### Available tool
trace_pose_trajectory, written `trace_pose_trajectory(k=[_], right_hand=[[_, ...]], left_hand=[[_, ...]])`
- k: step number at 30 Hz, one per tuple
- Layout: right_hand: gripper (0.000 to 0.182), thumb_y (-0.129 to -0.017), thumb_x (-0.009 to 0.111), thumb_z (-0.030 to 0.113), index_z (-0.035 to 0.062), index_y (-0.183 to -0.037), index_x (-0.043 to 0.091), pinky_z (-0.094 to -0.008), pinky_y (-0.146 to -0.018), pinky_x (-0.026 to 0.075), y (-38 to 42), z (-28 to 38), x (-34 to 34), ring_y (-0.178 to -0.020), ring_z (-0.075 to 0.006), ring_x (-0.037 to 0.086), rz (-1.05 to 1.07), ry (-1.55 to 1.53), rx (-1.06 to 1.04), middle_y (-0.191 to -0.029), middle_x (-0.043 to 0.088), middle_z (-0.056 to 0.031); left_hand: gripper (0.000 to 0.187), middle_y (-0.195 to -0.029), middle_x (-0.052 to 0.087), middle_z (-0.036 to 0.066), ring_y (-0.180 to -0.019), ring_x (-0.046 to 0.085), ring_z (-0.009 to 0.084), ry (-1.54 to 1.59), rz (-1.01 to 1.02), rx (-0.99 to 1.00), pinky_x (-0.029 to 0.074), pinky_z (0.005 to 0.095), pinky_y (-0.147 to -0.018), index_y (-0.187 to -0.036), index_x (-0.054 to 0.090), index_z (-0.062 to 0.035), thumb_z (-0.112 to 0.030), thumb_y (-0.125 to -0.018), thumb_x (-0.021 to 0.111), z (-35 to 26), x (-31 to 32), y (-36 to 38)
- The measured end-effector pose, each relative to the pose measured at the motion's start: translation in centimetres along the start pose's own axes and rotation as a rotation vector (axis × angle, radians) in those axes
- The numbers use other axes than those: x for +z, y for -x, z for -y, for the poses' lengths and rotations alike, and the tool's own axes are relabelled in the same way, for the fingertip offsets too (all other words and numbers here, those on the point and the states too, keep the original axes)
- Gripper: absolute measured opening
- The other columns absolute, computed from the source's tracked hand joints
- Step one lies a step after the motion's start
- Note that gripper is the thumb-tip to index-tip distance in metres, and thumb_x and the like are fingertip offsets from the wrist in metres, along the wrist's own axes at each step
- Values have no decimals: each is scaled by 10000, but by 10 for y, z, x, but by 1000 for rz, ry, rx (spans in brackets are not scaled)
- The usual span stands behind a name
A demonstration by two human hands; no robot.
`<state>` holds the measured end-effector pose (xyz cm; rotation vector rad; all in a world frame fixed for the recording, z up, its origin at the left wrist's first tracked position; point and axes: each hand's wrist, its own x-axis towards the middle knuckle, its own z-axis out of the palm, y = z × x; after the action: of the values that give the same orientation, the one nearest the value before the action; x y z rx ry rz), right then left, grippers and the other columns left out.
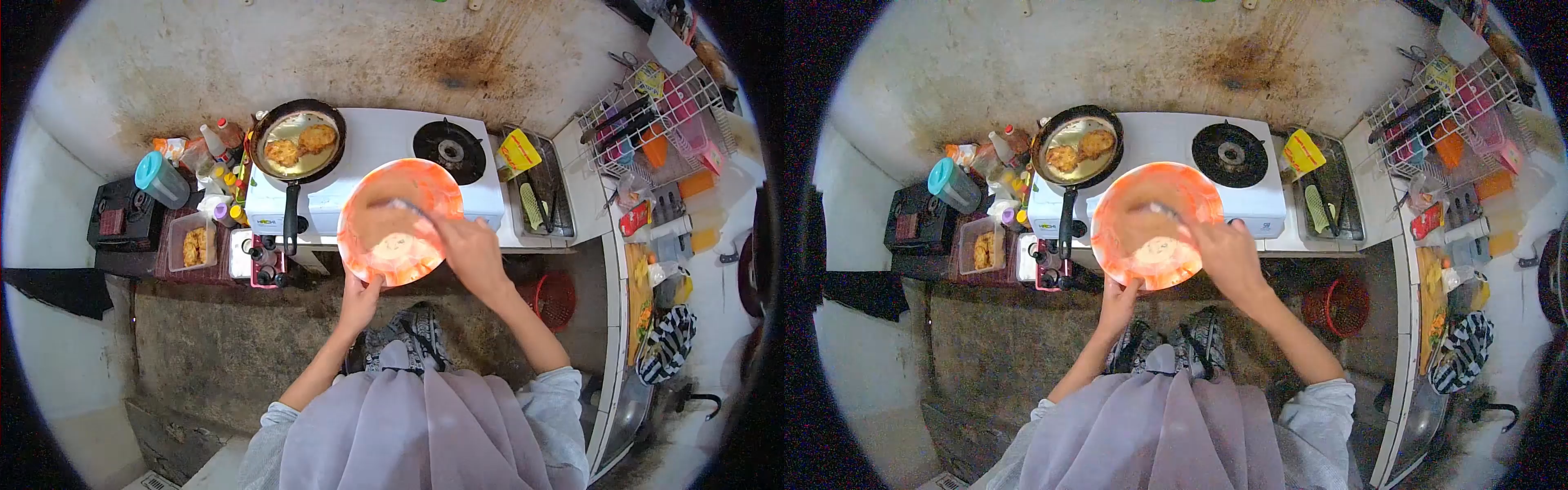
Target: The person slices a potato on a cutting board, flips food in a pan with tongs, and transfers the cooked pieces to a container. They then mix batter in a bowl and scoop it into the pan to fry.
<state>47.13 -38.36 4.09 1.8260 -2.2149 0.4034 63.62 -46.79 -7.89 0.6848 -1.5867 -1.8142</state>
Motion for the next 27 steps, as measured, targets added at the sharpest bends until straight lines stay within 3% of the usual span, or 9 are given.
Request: trace_pose_trajectory(k=[2,7,9,11,17,21,23,25,27], right_hand=[[417,-692,508,70,110,-1106,512,-309,-574,353,1,-4,-2,-599,-160,538,-67,-4,65,-605,507,-28],[451,-694,495,50,114,-1140,491,-309,-565,321,21,-4,-3,-568,-167,505,65,19,-81,-590,476,-22],[443,-701,541,65,115,-1139,497,-309,-555,303,23,-9,-6,-555,-167,505,52,48,-14,-589,492,-31],[445,-707,539,63,101,-1148,488,-318,-551,313,25,-16,-5,-540,-175,504,20,149,184,-579,496,-37],[485,-657,503,79,35,-1141,484,-324,-521,386,45,7,14,-431,-174,511,237,285,154,-493,518,-46],[394,-702,502,104,42,-1090,528,-298,-522,410,48,26,25,-396,-180,499,238,200,213,-458,510,-57],[339,-747,497,137,47,-1071,538,-342,-477,419,48,32,31,-422,-229,525,253,54,310,-484,527,-100],[314,-770,495,154,49,-1062,543,-363,-455,423,48,38,35,-435,-254,538,263,-25,366,-497,535,-122],[290,-763,481,135,24,-1024,543,-397,-540,456,48,43,38,-510,-285,570,259,-232,473,-549,557,-152]], left_hand=[[488,-1098,444,93,-971,481,147,135,30,-189,451,262,-760,-1223,232,-5,1,-793,460,-11,2,1],[502,-1113,428,90,-982,473,152,173,23,-200,442,271,-789,-1234,217,-13,11,-790,451,-18,8,2],[507,-1122,419,89,-990,468,154,174,7,-230,441,272,-794,-1236,210,-17,17,-789,446,-17,10,1],[566,-1174,369,96,-1042,430,166,112,17,-83,407,278,-844,-1273,150,-31,31,-786,432,-13,12,0],[761,-1240,218,127,-1156,290,207,66,-28,48,278,289,-940,-1335,-37,-70,92,-735,404,16,26,-4],[805,-1224,199,136,-1163,267,223,-129,-77,169,278,292,-937,-1337,-68,-85,112,-713,401,36,31,-6],[567,-1196,350,126,-1035,429,183,19,-122,117,346,283,-886,-1275,114,1,20,-807,433,43,34,-4],[569,-1182,363,128,-1033,432,184,14,-116,123,348,279,-883,-1275,104,-1,18,-809,430,41,38,-3],[570,-1169,376,130,-1032,435,185,6,-102,127,351,275,-880,-1275,95,-4,16,-812,428,39,38,0]])
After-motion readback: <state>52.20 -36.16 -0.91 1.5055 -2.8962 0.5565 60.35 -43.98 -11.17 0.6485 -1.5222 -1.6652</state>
